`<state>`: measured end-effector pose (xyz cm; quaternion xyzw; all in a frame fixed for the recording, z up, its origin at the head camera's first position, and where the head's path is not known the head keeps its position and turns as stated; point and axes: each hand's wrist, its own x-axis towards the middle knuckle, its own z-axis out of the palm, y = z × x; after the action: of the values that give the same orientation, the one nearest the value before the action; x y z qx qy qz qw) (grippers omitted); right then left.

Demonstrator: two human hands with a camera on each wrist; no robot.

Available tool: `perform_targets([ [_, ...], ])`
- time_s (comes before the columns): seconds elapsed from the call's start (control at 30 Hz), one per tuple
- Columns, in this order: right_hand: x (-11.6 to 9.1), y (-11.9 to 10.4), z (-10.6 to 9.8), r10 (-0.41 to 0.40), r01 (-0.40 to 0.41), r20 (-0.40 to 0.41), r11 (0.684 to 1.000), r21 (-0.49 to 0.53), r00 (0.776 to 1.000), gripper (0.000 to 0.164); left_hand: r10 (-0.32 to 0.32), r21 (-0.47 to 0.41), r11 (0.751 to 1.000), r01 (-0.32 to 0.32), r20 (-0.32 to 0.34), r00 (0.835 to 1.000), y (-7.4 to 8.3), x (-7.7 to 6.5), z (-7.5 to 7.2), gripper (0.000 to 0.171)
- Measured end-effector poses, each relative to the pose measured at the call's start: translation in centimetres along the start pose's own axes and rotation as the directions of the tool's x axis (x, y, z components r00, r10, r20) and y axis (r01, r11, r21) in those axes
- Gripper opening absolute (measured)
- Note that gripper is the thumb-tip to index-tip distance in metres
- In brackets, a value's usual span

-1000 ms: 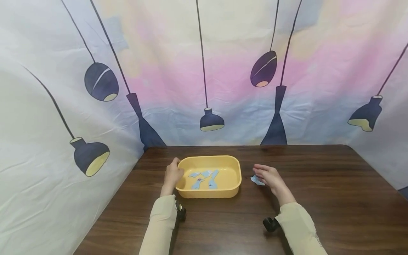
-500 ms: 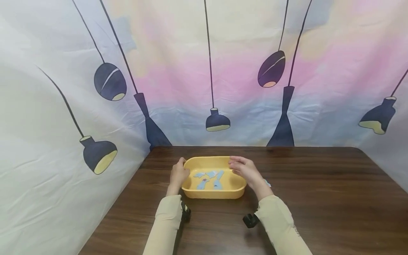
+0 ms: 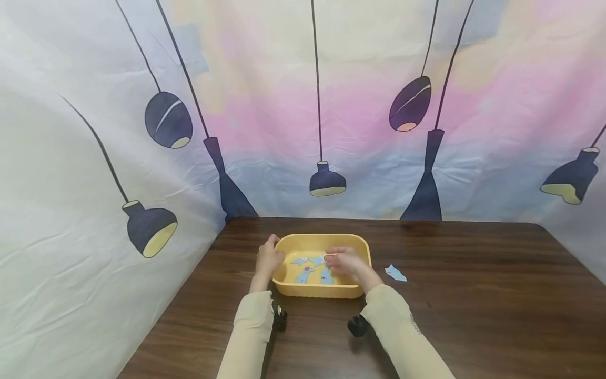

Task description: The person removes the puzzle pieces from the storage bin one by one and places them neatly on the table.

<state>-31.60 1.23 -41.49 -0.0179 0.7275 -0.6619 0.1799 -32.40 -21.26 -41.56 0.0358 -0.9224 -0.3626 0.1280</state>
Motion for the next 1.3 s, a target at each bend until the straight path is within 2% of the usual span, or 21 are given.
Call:
perform_targets([
  [0.13,0.21,0.06,0.06,0.037,-0.037,0.03,0.999,0.003,0.999,0.044,-0.001,0.008,1.0,0.001,-0.009,1.0,0.03,-0.06,0.13,0.033],
  [0.3,0.24,0.02,0.07,0.043,-0.042,0.065,0.999,-0.009,0.997,0.045,-0.017,0.011,1.0,0.018,-0.006,1.0,0.06,0.0,0.17,0.033],
  [0.53,-0.02,0.07,0.11,0.055,-0.049,0.117,0.998,-0.049,0.992,0.045,-0.009,0.02,1.0,0.009,-0.004,1.0,-0.03,-0.1,0.14,0.03],
  [0.7,-0.2,0.21,-0.06,0.054,-0.044,0.123,0.996,-0.079,0.991,0.041,-0.017,0.022,1.0,0.017,0.001,1.0,0.01,-0.05,0.11,0.03],
  [0.87,-0.27,0.42,-0.1,0.057,-0.048,0.096,0.994,-0.097,0.994,0.035,-0.023,0.027,0.999,0.023,0.002,1.0,0.04,-0.2,0.13,0.03],
  [1.2,-0.18,0.42,-0.25,0.044,-0.029,0.122,0.992,-0.123,0.992,0.043,-0.018,0.03,0.999,0.018,-0.001,1.0,0.09,-0.18,0.06,0.029],
  [1.3,-0.14,0.4,-0.3,0.043,-0.029,0.138,0.994,-0.102,0.99,0.045,-0.023,0.025,0.999,0.022,0.001,1.0,0.15,-0.22,0.04,0.029],
])
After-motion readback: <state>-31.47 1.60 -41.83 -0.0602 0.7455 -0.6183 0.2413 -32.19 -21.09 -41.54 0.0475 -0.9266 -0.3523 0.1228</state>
